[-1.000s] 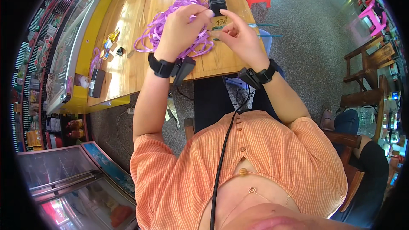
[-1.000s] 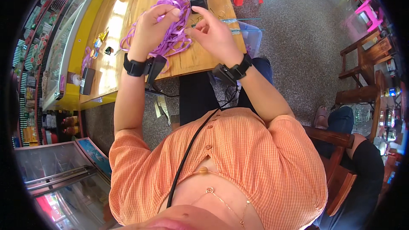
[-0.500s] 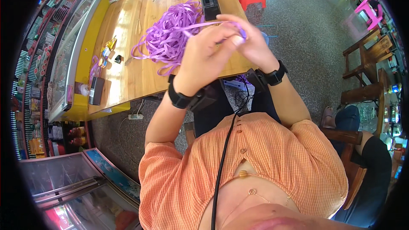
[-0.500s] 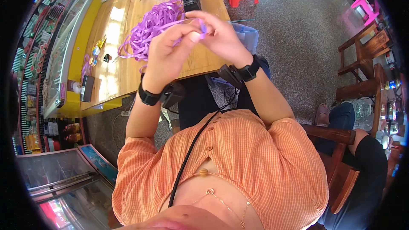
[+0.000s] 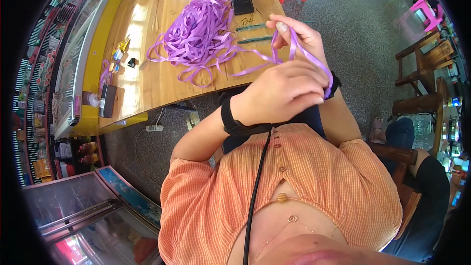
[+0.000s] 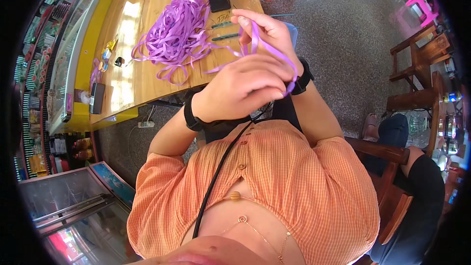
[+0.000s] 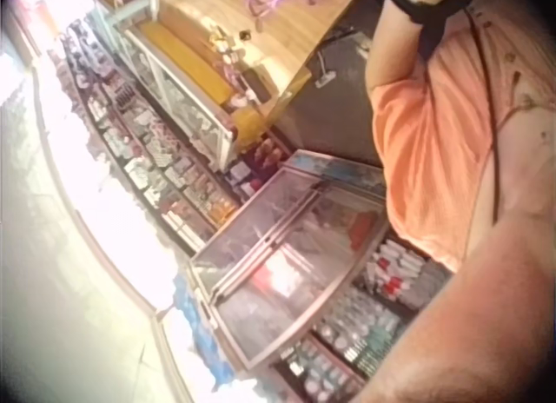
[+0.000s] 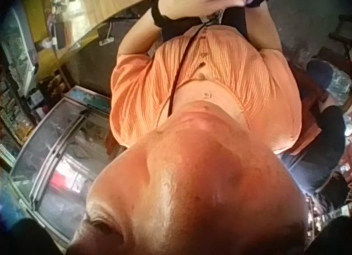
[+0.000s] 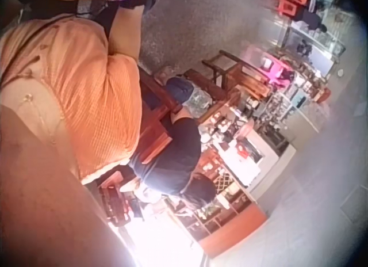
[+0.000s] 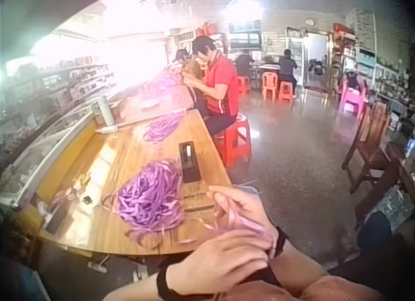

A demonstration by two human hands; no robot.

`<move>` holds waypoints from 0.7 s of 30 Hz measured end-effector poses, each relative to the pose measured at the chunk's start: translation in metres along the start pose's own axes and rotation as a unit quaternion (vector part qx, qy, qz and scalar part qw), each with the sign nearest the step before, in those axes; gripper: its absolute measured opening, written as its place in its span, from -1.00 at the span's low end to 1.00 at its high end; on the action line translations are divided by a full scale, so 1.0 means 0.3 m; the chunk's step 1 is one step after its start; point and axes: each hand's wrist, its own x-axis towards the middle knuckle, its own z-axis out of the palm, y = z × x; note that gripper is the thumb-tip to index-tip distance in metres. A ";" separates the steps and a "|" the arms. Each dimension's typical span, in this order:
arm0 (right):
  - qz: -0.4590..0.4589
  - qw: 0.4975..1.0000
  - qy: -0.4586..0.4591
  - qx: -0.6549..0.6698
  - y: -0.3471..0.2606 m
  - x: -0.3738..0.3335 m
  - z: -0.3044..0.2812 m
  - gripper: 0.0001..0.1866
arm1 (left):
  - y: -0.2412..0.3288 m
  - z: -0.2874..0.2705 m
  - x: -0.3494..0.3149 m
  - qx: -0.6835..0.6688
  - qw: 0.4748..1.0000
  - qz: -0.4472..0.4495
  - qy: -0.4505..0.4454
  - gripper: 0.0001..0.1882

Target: Bundling and organizing purple ribbons at a factory workbench.

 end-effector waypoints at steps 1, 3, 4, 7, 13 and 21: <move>0.009 1.000 0.012 0.008 0.019 0.000 -0.015 -0.62 | -0.010 -0.009 -0.009 0.007 1.000 -0.021 0.019 -0.85; 0.021 0.999 0.027 0.015 0.056 0.004 -0.048 -0.62 | -0.061 -0.051 -0.056 0.116 0.990 -0.062 0.043 -0.80; -0.002 0.999 0.035 0.011 0.079 0.010 -0.067 -0.62 | -0.089 -0.070 -0.090 0.121 0.977 -0.166 0.054 -0.79; -0.017 0.998 0.057 0.027 0.128 0.025 -0.102 -0.63 | -0.145 -0.111 -0.204 0.196 0.938 -0.286 0.024 -0.78; -0.001 0.994 0.064 0.089 0.137 0.032 -0.114 -0.63 | -0.198 -0.126 -0.259 0.224 0.917 -0.328 -0.032 -0.77; 0.025 0.994 0.074 0.075 0.184 0.012 -0.148 -0.63 | -0.067 -0.384 -0.043 -0.163 0.893 -0.263 0.327 -0.81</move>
